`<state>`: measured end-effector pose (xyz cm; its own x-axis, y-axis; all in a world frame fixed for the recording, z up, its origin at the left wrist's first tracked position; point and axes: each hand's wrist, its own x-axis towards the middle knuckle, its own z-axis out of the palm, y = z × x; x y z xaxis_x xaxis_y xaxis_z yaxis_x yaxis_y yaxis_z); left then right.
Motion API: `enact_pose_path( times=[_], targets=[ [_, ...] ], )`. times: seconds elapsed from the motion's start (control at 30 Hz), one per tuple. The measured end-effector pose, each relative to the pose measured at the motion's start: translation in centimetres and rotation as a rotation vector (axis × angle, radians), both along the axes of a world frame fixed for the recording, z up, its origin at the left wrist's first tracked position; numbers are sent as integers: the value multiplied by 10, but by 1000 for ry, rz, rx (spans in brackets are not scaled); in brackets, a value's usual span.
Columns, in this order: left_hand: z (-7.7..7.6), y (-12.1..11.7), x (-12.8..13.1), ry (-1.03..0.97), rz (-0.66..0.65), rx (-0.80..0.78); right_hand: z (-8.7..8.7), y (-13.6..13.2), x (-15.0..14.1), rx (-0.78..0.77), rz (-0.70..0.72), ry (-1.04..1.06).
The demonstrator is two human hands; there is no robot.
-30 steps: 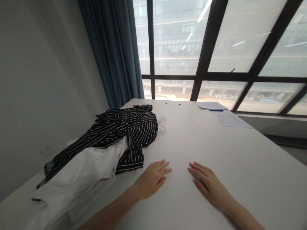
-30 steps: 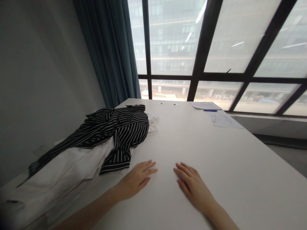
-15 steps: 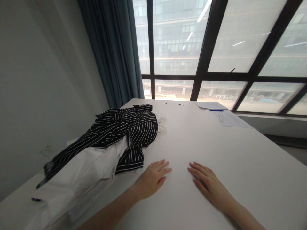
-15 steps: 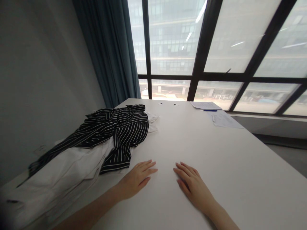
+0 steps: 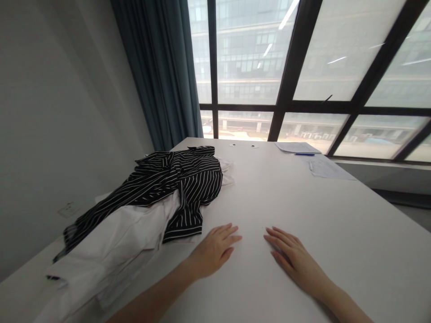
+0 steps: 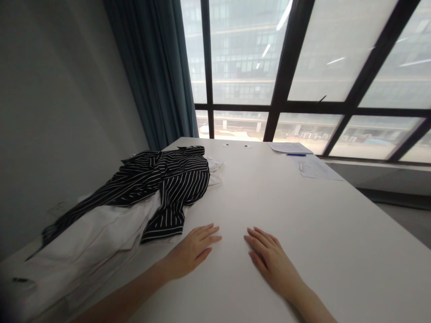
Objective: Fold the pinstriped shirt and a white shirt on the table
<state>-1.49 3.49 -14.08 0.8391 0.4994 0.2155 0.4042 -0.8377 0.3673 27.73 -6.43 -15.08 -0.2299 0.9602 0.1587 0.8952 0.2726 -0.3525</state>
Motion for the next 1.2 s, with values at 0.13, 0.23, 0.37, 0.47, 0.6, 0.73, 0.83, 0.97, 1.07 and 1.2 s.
enact_pose_path(
  times=[0.13, 0.23, 0.37, 0.47, 0.6, 0.73, 0.83, 0.97, 1.07, 1.2],
  targets=[
    [0, 1, -1, -9, -2, 0, 0, 0, 0, 9, 1, 14],
    [0, -1, -1, -11, -6, 15, 0, 0, 0, 16, 5, 16],
    [0, -3, 3, 41, 3, 127, 0, 0, 0, 10, 4, 4],
    [7, 10, -2, 95, 112, 278, 0, 0, 0, 5, 6, -7],
    [30, 45, -32, 101, 449, 458, 1, -1, 1, -2, 12, -17],
    [52, 69, -63, 166, 762, 570, 2, -1, 0, -12, 11, -22],
    [60, 71, -71, 235, 884, 591, 3, -1, 0, -9, 11, -21],
    [65, 68, -73, 288, 972, 585, 1, -1, 0, 11, 10, -19],
    [69, 66, -75, 346, 921, 572, -1, -1, 1, 20, 19, -15],
    [71, 61, -72, 298, 782, 551, -3, 0, 3, 22, 16, 15]
  ],
)
